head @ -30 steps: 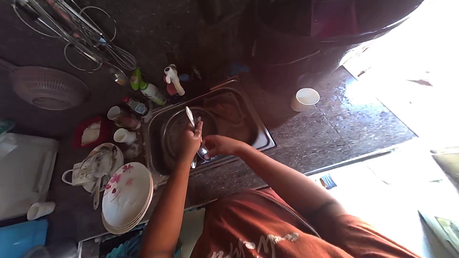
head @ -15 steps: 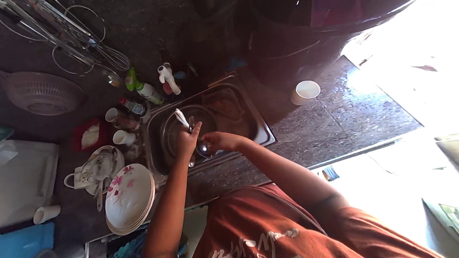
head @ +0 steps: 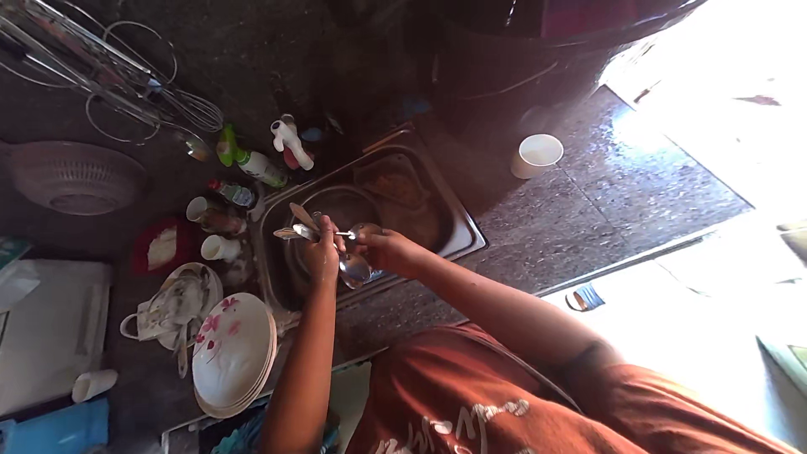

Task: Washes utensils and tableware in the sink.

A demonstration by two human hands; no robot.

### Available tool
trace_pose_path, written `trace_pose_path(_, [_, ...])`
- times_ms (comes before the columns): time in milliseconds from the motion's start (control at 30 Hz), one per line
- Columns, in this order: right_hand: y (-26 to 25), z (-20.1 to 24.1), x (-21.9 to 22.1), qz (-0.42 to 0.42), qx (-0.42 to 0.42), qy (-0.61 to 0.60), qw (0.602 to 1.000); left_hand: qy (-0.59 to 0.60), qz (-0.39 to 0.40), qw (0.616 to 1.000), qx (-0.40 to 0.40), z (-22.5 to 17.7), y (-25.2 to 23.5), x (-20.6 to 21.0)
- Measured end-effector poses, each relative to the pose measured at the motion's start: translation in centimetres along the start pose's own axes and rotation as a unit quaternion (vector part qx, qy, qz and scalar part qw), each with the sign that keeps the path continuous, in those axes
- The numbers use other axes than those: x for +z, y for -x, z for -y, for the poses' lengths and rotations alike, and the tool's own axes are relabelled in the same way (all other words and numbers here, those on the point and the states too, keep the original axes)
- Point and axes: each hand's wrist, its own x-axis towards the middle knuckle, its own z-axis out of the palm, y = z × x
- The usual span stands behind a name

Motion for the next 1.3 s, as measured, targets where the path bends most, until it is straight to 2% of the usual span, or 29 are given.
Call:
trace_pose_path(100, [0.3, -0.7, 0.8, 0.023, -0.008, 0.124, 0.992, -0.026, -0.021, 0.998, 0.049, -0.3, 0.4, 0.6])
trace_pose_path(167, [0.2, -1.1, 1.4, -0.003, -0.041, 0.158, 0.987, -0.052, -0.021, 0.996, 0.07, -0.5, 1.0, 1.2])
trace_pose_path(233, [0.1, -1.2, 1.4, -0.034, -0.075, 0.218, 0.972, -0.051, -0.031, 0.997, 0.057, -0.6, 1.2, 1.5])
trace_pose_path(333, [0.0, -0.5, 0.9, -0.025, -0.072, 0.322, 0.944, -0.055, -0.053, 0.997, 0.018, -0.9, 0.9, 1.8])
trace_pose_path(433, [-0.6, -2.0, 0.7, -0.043, -0.101, 0.222, 0.969, -0.061, -0.068, 0.996, 0.017, -1.4, 1.0, 2.3])
trace_pose_path(500, [-0.8, -2.7, 0.7, -0.141, -0.111, 0.079, 0.981, -0.074, -0.084, 0.993, 0.03, -1.8, 1.2, 2.6])
trace_pose_path(567, [-1.8, -2.6, -0.8, -0.247, -0.093, -0.003, 0.965, -0.056, -0.104, 0.992, 0.054, -1.4, 1.1, 2.5])
trace_pose_path(600, [-2.0, -2.3, -2.2, -0.243, -0.086, -0.011, 0.966, -0.033, -0.105, 0.991, 0.073, -0.9, 1.0, 2.3])
trace_pose_path(667, [-1.5, -1.4, -3.9, -0.14, -0.1, 0.042, 0.984, -0.006, -0.086, 0.989, 0.12, -0.2, 0.9, 2.0])
trace_pose_path(733, [-0.6, -0.1, -3.3, -0.051, -0.107, 0.122, 0.985, -0.023, -0.054, 0.985, 0.164, 0.3, 1.5, 1.8])
trace_pose_path(867, [-0.6, 1.0, -1.3, -0.061, -0.103, 0.095, 0.988, -0.053, -0.007, 0.969, 0.241, 0.5, 2.6, 2.1])
trace_pose_path(1000, [-0.1, 0.6, -1.9, -0.012, -0.13, 0.065, 0.989, -0.026, 0.004, 0.97, 0.242, 0.7, 2.6, 1.6])
trace_pose_path(1133, [0.2, 0.2, -2.4, 0.009, -0.154, 0.135, 0.979, -0.022, 0.001, 0.973, 0.229, 0.8, 2.7, 1.3])
trace_pose_path(1233, [0.4, 0.0, -3.0, 0.043, -0.142, 0.168, 0.975, -0.014, 0.006, 0.975, 0.22, 0.6, 2.8, 1.5])
trace_pose_path(1300, [0.8, 0.6, -2.6, 0.014, -0.13, 0.174, 0.976, -0.008, 0.017, 0.976, 0.217, 0.3, 2.9, 1.7])
